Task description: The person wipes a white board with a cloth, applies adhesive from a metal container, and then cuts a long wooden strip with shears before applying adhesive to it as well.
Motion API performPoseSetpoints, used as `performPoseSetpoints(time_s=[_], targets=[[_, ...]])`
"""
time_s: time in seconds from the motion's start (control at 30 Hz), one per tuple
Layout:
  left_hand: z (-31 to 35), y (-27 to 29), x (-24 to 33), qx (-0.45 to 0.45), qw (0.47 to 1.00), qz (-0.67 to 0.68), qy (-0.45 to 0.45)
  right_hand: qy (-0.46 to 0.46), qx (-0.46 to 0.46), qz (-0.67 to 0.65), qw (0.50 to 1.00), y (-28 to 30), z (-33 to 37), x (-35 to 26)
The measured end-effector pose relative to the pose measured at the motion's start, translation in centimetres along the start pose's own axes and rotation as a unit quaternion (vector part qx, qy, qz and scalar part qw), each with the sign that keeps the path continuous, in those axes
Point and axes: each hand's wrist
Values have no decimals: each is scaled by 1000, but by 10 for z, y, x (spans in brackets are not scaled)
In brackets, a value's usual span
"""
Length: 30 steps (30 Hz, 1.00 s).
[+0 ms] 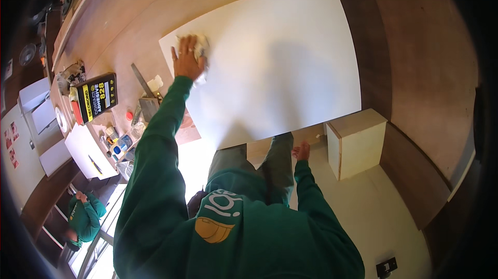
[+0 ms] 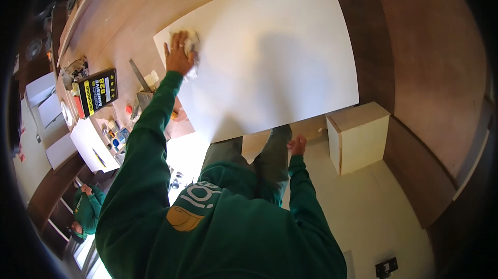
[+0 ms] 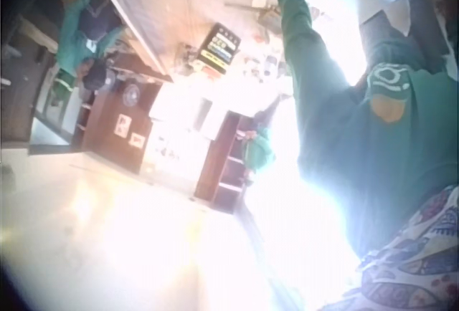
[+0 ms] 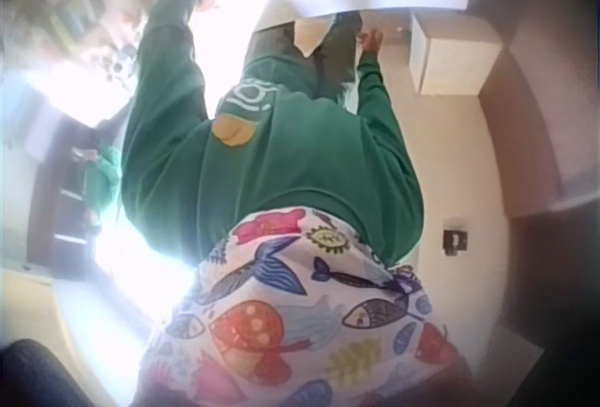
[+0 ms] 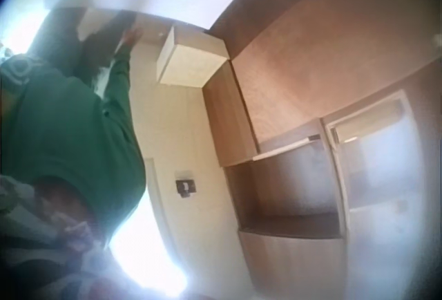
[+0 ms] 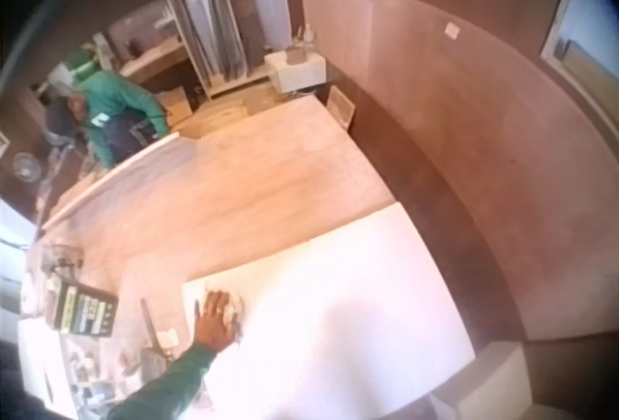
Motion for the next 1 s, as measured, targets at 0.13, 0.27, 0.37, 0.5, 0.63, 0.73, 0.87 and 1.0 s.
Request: performPoseSetpoints(time_s=[0.13,0.27,0.37,0.5,0.63,0.73,0.87,1.0], targets=[[-30,-21,10,39,994,-33,100,26,13,9,1000,6,-1,-2],[-38,-29,39,22,995,-12,92,-2,19,22,1000,20,-2,8],[-70,-32,82,34,998,-12,55,-24,11,4,1000,25,0,5],[-121,-38,165,41,999,-11,-17,-14,23,-17,999,49,-10,3],[-162,-40,251,46,996,-28,-76,-3,32,-31,999,73,-19,-10],[-193,-43,304,58,990,-27,-124,-6,34,-35,999,93,-29,-19],[-219,-48,353,82,982,-18,-170,14,27,-51,998,120,-49,-22],[-159,-48,405,-5,965,-25,-261,-7,31,-60,998,145,-55,-20]])
Point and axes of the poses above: each hand's wrist, its own z-axis away from the middle knuckle, its own y-axis out of the back of the hand, x = y × z, and after that the axes turned 1 degree about -y, right-handed
